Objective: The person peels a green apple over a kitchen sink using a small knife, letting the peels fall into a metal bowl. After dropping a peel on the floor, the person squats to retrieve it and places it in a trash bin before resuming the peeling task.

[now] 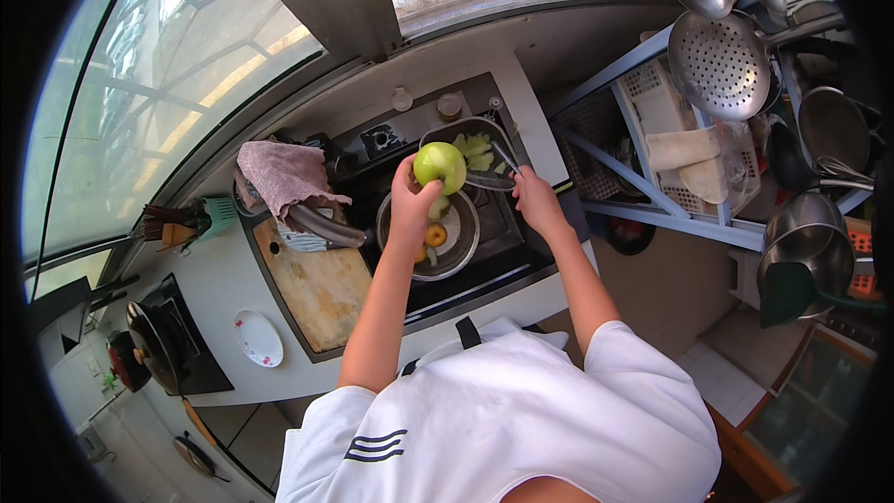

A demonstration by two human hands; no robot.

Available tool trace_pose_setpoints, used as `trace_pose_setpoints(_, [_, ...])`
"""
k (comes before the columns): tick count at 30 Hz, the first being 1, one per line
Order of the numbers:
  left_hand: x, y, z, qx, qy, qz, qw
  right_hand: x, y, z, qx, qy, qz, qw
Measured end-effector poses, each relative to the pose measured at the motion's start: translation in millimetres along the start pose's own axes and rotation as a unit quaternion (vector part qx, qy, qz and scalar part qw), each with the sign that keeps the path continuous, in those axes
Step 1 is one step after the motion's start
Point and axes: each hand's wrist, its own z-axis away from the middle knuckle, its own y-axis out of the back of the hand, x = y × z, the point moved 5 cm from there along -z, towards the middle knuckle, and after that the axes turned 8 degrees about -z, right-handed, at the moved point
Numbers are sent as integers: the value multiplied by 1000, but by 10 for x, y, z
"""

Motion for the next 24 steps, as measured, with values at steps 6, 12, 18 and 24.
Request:
trace_pose_setpoints(6, [48,37,-1,80,-62,-67,993,-934,198,544,113,117,-82,983])
trace_pose_setpoints(12, [-81,149,70,105,-42,-38,993,-387,410,-333,194,19,4,981])
trace_pose_setpoints(18, [-136,120,144,80,-9,-2,997,-35,337,-1150,272,172,129,938])
trace_pose_setpoints(24, [-226,176,106,88,-18,-4,996,102,184,-1087,203,85,-120,968])
